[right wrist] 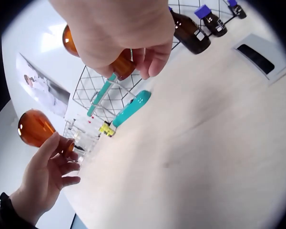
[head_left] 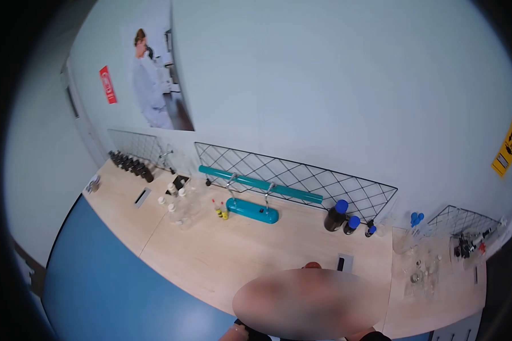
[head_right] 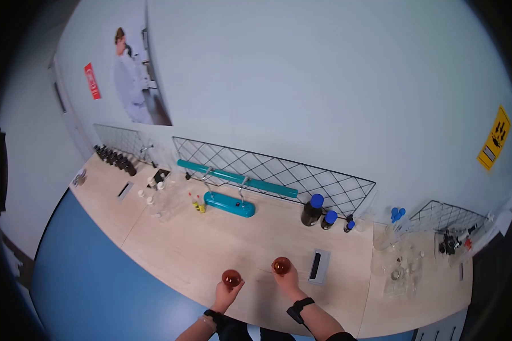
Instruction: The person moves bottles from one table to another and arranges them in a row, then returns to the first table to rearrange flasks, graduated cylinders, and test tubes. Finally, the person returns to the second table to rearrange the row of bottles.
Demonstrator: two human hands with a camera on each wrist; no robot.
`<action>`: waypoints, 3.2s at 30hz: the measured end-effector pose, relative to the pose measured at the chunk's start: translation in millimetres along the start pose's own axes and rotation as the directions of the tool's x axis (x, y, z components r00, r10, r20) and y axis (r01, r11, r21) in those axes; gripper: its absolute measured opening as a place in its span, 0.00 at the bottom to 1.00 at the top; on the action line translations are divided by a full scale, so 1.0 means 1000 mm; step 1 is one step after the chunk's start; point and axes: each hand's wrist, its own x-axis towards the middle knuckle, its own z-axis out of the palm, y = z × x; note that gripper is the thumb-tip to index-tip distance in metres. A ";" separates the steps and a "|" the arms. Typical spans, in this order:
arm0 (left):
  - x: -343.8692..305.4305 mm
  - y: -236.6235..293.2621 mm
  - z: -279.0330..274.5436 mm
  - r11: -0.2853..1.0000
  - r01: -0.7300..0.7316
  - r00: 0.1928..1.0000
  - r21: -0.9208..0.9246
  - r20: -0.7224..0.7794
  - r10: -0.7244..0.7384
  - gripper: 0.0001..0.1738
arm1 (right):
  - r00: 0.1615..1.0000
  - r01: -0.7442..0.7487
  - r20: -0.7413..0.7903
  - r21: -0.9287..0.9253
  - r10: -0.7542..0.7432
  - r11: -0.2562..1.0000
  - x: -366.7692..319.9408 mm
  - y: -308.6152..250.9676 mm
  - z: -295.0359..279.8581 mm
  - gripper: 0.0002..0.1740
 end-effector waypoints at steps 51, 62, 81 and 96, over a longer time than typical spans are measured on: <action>0.314 -0.041 0.183 0.916 -0.181 0.983 0.359 0.078 0.164 0.20 | 0.920 -0.187 -0.392 -0.473 -0.015 0.861 0.226 0.098 0.056 0.19; 0.314 -0.040 0.181 0.913 -0.166 0.984 0.372 0.128 0.126 0.27 | 0.907 -0.191 -0.417 -0.527 -0.056 0.828 0.223 0.098 0.065 0.28; 0.274 -0.062 0.142 0.955 -0.272 0.936 0.116 0.261 0.235 0.47 | 0.897 -0.420 -0.217 -0.149 0.385 0.895 0.083 0.091 0.058 0.40; 0.049 -0.112 0.051 0.845 -0.473 0.808 0.250 0.506 0.303 0.44 | 0.930 -0.365 -0.038 -0.234 0.366 0.901 -0.059 0.085 0.057 0.32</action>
